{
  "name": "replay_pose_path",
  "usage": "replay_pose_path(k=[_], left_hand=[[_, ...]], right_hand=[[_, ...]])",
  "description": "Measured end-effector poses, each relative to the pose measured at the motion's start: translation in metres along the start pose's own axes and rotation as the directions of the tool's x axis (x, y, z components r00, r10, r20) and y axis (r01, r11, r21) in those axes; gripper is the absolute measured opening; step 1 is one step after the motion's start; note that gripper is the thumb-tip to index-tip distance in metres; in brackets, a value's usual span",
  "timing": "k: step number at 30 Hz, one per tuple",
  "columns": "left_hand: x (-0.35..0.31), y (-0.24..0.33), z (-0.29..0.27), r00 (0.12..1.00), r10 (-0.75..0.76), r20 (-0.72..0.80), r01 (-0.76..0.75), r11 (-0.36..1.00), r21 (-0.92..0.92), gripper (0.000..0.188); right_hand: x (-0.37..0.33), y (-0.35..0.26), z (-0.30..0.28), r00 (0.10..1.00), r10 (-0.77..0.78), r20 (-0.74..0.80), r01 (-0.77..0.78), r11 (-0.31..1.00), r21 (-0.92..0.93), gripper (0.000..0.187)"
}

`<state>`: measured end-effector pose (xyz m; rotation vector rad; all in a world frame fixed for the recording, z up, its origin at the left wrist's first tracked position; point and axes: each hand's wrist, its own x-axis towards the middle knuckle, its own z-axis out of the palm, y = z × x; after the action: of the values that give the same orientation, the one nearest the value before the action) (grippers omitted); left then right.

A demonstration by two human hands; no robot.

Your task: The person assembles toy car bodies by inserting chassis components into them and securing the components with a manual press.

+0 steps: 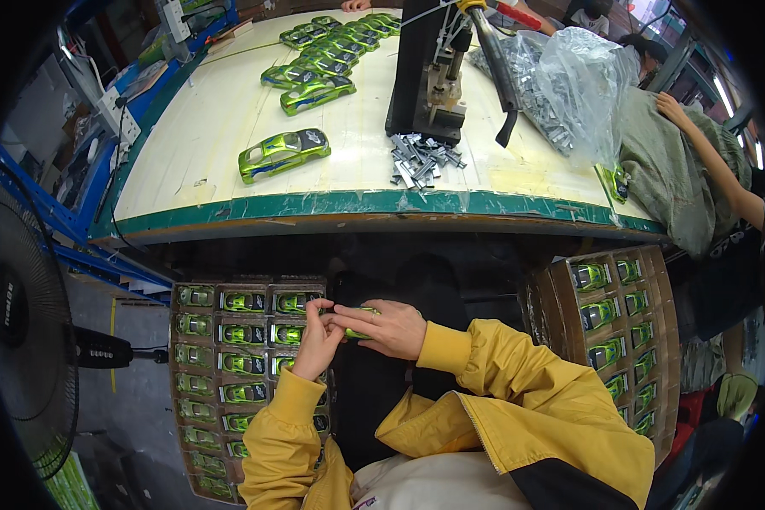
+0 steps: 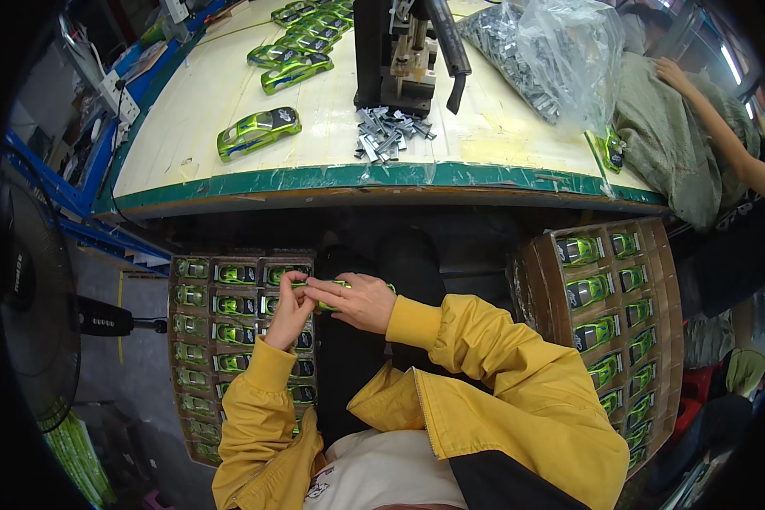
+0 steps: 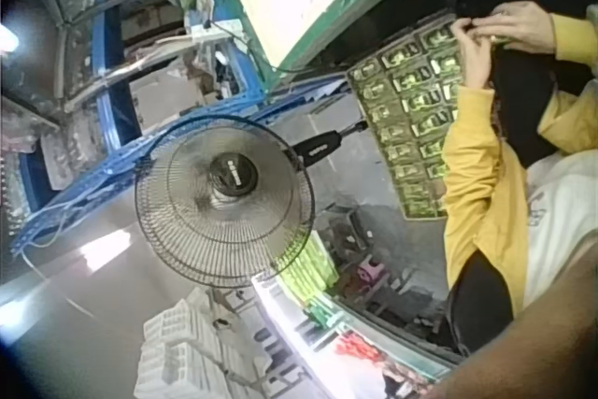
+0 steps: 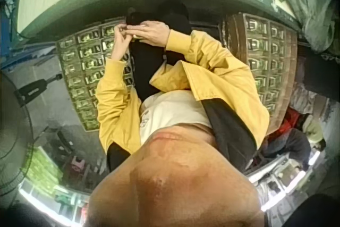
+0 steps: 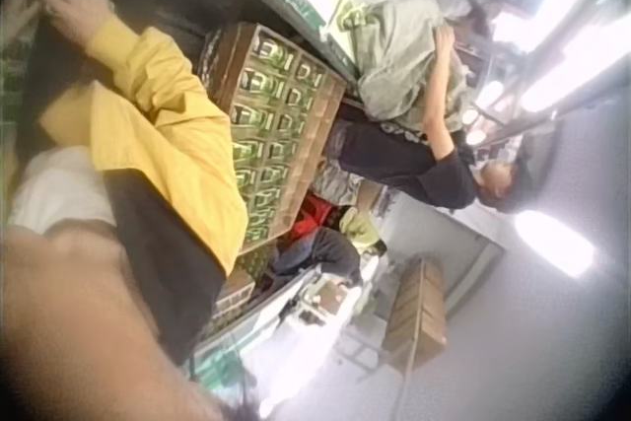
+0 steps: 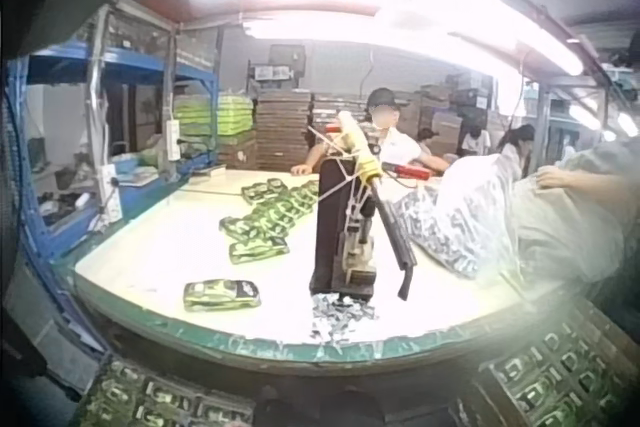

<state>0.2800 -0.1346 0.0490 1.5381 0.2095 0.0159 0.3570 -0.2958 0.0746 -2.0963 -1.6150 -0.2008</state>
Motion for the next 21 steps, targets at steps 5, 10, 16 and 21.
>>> replay_pose_path(k=[5,10,16,21], left_hand=[[-0.002,0.000,-0.005,0.996,-0.088,0.006,0.088,0.996,0.004,0.038],[-0.002,-0.001,-0.001,0.991,-0.113,-0.068,0.116,0.993,0.034,0.035],[0.003,0.022,0.005,0.984,-0.075,-0.160,0.098,0.985,0.142,0.032],[0.013,0.072,0.013,0.994,0.043,-0.098,-0.005,0.933,0.360,0.036]], right_hand=[[-0.005,0.004,0.007,0.999,-0.003,-0.036,0.003,1.000,-0.014,0.064],[-0.006,0.000,0.003,1.000,-0.019,-0.018,0.017,0.996,-0.086,0.063],[-0.003,-0.001,-0.006,0.998,0.048,0.034,-0.044,0.994,-0.101,0.064],[-0.002,-0.006,-0.039,0.977,0.129,-0.171,-0.119,0.991,0.064,0.059]])
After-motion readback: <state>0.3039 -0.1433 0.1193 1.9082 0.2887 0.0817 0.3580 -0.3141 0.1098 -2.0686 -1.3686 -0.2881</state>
